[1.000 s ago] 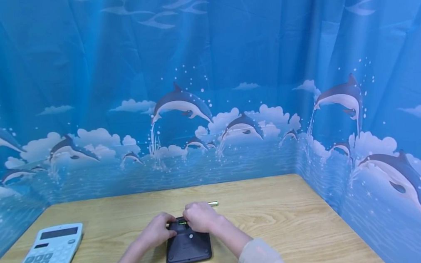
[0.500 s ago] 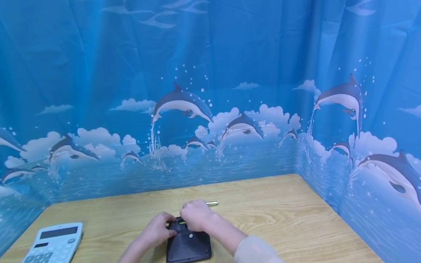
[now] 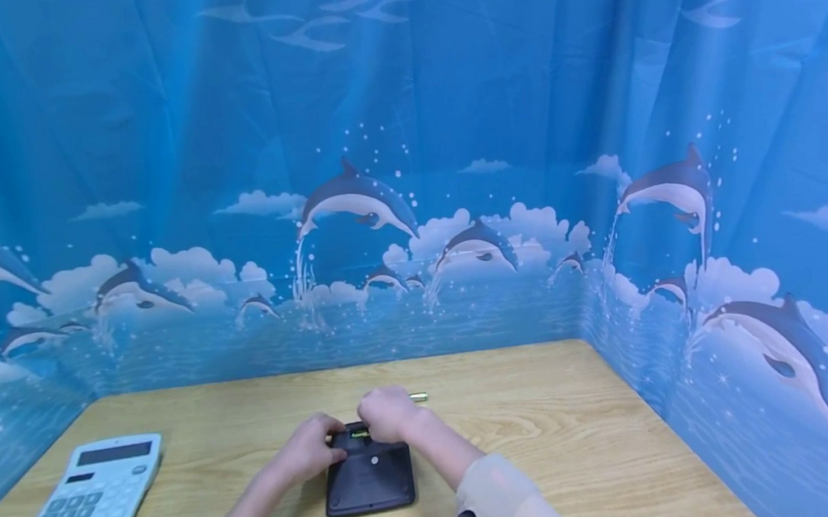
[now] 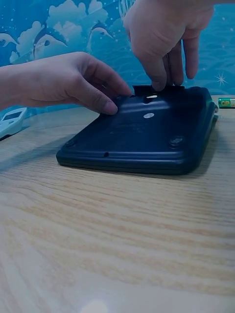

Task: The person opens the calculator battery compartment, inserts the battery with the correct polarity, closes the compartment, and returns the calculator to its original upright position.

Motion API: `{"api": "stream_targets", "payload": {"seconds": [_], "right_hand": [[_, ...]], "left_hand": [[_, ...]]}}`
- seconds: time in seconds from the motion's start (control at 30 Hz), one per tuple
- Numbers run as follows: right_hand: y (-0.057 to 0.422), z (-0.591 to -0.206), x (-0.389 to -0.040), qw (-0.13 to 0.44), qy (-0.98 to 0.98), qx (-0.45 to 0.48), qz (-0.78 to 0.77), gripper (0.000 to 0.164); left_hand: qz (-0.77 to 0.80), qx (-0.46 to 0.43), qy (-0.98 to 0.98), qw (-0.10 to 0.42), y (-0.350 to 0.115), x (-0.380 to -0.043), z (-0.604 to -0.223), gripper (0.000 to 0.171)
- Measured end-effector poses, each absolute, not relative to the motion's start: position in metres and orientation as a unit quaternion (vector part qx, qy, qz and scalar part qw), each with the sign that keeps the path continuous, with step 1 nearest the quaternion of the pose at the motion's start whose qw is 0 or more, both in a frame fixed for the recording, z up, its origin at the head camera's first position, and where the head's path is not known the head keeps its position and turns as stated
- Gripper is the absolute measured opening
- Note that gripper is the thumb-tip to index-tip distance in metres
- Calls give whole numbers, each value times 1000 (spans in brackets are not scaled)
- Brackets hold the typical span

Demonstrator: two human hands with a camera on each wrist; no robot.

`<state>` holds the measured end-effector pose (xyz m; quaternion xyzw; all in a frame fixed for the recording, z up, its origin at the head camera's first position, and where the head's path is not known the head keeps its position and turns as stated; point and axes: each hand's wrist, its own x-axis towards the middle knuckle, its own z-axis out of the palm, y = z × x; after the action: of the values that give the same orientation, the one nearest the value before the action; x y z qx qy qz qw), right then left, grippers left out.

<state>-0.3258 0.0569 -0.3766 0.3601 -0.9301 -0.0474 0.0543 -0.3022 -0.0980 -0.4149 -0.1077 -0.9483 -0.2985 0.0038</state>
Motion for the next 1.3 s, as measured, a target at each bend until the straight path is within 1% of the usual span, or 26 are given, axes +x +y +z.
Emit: {"api": "stream_targets", "payload": {"seconds": [0.33, 0.73, 0.93, 1.3], "right_hand": [[62, -380, -330, 58, -927, 369, -26, 19], [65, -371, -335, 12, -928, 372, 27, 16], [65, -366, -336, 5, -925, 379, 11, 17], [58, -365, -332, 17, -922, 385, -35, 20]], "left_hand": [[-294, -113, -949, 9, -99, -304, -416, 31], [-303, -116, -946, 3, -99, -302, -415, 30], [-304, -116, -946, 4, -99, -305, -414, 31], [-304, -110, -946, 1, -99, -303, -414, 30]]}}
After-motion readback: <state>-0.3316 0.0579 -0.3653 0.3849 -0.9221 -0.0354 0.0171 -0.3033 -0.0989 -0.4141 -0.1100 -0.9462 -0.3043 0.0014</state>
